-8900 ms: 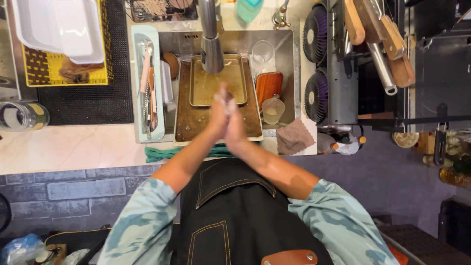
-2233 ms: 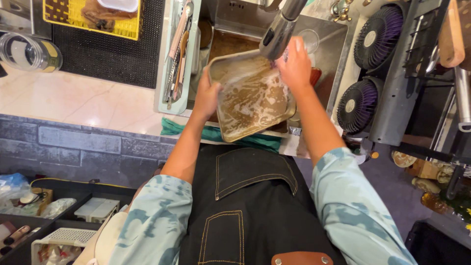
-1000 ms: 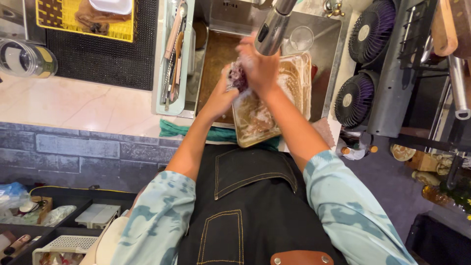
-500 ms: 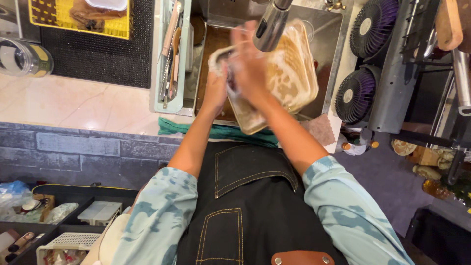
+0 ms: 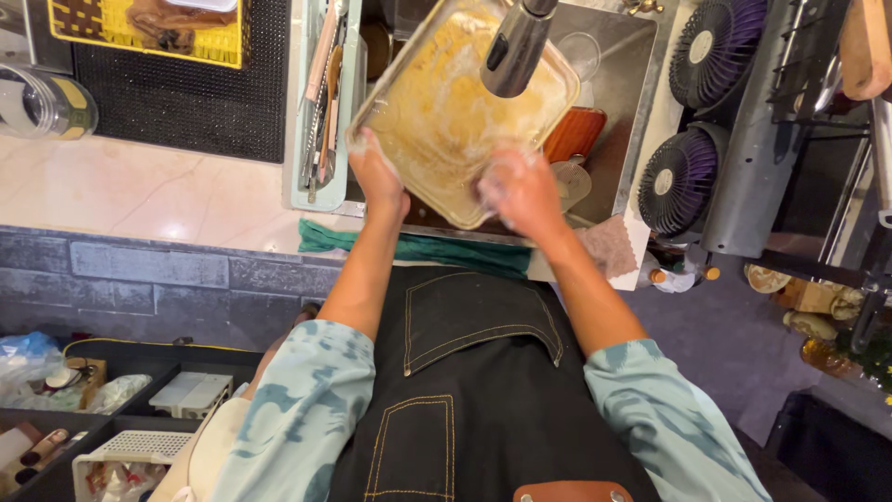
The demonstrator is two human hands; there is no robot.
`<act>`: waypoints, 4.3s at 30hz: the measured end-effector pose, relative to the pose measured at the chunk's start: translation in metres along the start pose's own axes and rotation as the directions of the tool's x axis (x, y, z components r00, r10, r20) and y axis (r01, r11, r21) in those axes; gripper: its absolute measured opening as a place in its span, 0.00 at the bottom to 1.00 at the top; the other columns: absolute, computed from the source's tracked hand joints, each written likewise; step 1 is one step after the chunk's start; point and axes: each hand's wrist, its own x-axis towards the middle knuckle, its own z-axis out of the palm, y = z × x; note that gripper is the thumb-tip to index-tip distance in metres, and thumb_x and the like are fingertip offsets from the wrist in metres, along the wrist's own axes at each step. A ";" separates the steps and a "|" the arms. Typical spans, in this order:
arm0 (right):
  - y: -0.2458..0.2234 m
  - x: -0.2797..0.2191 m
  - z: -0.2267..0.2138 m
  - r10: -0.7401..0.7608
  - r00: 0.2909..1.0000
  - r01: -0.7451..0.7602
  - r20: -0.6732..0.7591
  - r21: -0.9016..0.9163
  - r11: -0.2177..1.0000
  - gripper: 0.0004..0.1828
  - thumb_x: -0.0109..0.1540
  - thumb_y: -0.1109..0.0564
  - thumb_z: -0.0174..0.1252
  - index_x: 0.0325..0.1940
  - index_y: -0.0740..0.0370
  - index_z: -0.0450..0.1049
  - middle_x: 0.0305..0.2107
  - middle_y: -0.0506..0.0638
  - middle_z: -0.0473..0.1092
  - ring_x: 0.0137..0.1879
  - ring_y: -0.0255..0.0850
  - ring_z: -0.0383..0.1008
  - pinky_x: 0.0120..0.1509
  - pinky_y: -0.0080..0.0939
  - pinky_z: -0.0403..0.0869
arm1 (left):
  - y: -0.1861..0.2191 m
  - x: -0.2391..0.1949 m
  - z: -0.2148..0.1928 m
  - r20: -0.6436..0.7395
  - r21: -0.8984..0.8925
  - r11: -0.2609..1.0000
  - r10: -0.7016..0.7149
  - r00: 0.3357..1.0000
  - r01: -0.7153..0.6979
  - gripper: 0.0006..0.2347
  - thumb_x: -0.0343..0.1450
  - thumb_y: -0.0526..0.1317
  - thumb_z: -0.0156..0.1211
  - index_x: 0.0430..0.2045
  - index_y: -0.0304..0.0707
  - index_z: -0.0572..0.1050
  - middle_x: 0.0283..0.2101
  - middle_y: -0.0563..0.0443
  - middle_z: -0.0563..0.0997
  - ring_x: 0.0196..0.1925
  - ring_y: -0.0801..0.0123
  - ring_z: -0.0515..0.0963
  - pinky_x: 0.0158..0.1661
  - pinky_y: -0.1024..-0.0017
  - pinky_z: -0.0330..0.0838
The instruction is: The person washes several white plastic containers and a metal tray in a kitchen sink using a scrubber and running water. They scrub the items thoroughly, rinse them, and place the cleaned containers into a yellow dish rack. A second person is visible in the background preparing food.
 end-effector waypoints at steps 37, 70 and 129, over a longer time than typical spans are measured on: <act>-0.031 0.020 -0.013 -0.036 0.974 -0.001 0.222 0.164 0.987 0.25 0.65 0.56 0.59 0.66 0.61 0.69 0.67 0.59 0.67 0.62 0.60 0.74 0.63 0.54 0.73 | 0.052 -0.023 0.047 0.257 0.222 0.904 -0.417 0.872 0.367 0.27 0.70 0.35 0.51 0.65 0.40 0.50 0.54 0.35 0.73 0.46 0.52 0.83 0.40 0.59 0.85; 0.182 -0.098 0.013 0.711 0.703 -0.375 0.026 0.863 0.339 0.24 0.75 0.42 0.45 0.57 0.63 0.76 0.45 0.48 0.77 0.48 0.33 0.75 0.53 0.34 0.74 | 0.001 -0.067 0.016 0.530 -0.020 0.779 -0.524 0.667 0.627 0.21 0.80 0.50 0.43 0.63 0.34 0.65 0.58 0.42 0.77 0.56 0.58 0.80 0.53 0.60 0.78; -0.033 0.008 -0.103 0.007 0.531 0.248 -0.847 0.163 0.955 0.18 0.70 0.52 0.47 0.45 0.70 0.77 0.45 0.64 0.74 0.57 0.57 0.74 0.66 0.54 0.72 | 0.109 -0.150 0.092 0.894 0.325 0.785 -0.074 0.441 -0.527 0.09 0.77 0.40 0.50 0.38 0.31 0.75 0.30 0.38 0.76 0.31 0.47 0.78 0.35 0.60 0.72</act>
